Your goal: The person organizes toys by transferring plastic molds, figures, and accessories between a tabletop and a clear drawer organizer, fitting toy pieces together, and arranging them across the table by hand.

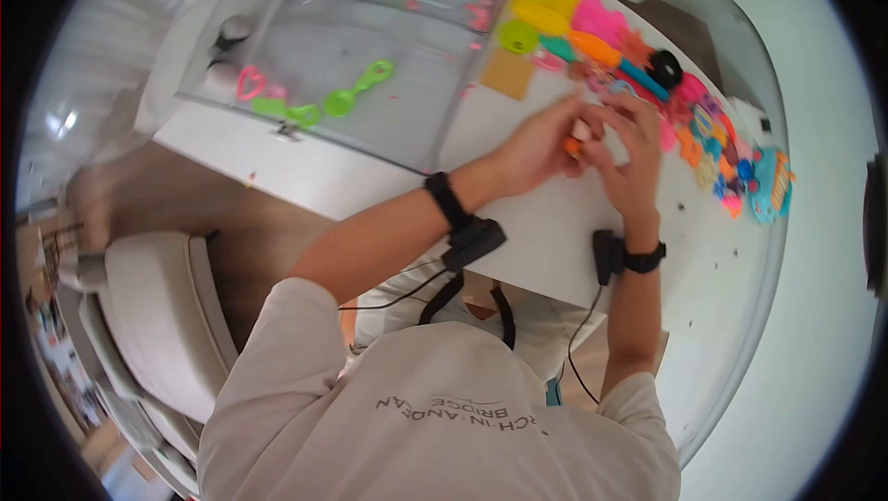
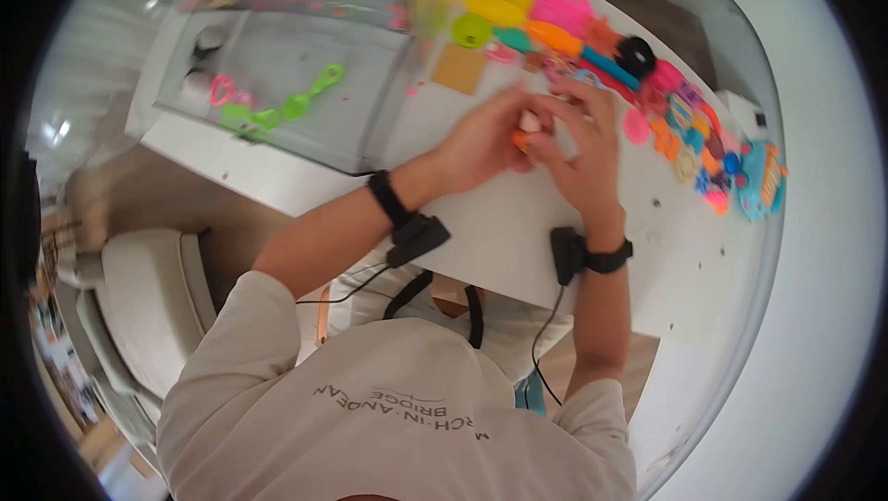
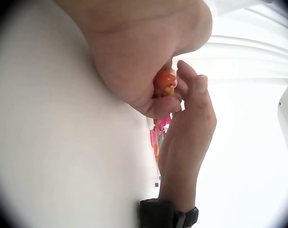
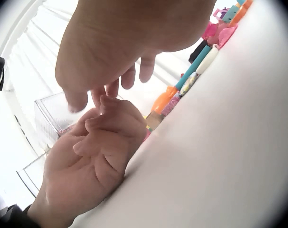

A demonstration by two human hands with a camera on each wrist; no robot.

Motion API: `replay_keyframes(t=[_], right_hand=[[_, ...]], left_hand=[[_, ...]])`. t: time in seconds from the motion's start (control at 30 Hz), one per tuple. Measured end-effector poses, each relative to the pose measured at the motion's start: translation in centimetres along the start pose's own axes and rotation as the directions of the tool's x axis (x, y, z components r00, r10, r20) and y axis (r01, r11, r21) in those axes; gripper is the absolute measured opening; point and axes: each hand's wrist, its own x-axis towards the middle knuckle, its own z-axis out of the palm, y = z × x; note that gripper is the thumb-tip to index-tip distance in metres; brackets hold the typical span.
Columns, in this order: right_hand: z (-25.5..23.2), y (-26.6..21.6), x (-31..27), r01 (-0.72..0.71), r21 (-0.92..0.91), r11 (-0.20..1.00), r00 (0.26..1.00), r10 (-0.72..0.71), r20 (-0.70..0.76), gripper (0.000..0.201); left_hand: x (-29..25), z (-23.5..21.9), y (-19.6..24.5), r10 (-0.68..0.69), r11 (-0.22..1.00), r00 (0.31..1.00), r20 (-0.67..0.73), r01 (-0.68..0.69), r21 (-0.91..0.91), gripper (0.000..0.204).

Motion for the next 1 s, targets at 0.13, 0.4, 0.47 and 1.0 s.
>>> replay_keyframes(t=[0.13, 0.4, 0.47, 1.0], right_hand=[[-0.8, -2.7, 4.0, 0.095, 0.067, 0.993, 0.994, -0.091, -0.061, 0.026], [9.8, -16.4, 18.3, 0.41, 0.273, 0.87, 0.716, -0.493, 0.494, 0.05], [14.1, -17.1, 21.2, 0.388, 0.278, 0.879, 0.522, -0.458, 0.72, 0.062], [19.2, -14.7, 21.1, 0.464, 0.305, 0.832, 0.19, -0.43, 0.883, 0.065]], left_hand=[[0.2, -0.2, -0.1, -0.052, 0.999, 0.993, 0.108, 0.053, -0.009, 0.038], [1.7, -2.3, -4.0, 0.613, 0.67, 0.773, 0.167, -0.62, 0.409, 0.034], [1.8, -2.2, -3.4, 0.381, 0.876, 0.917, 0.118, -0.399, 0.271, 0.027], [0.3, 0.7, 0.2, -0.045, 0.995, 0.998, -0.032, 0.047, 0.083, 0.013]])
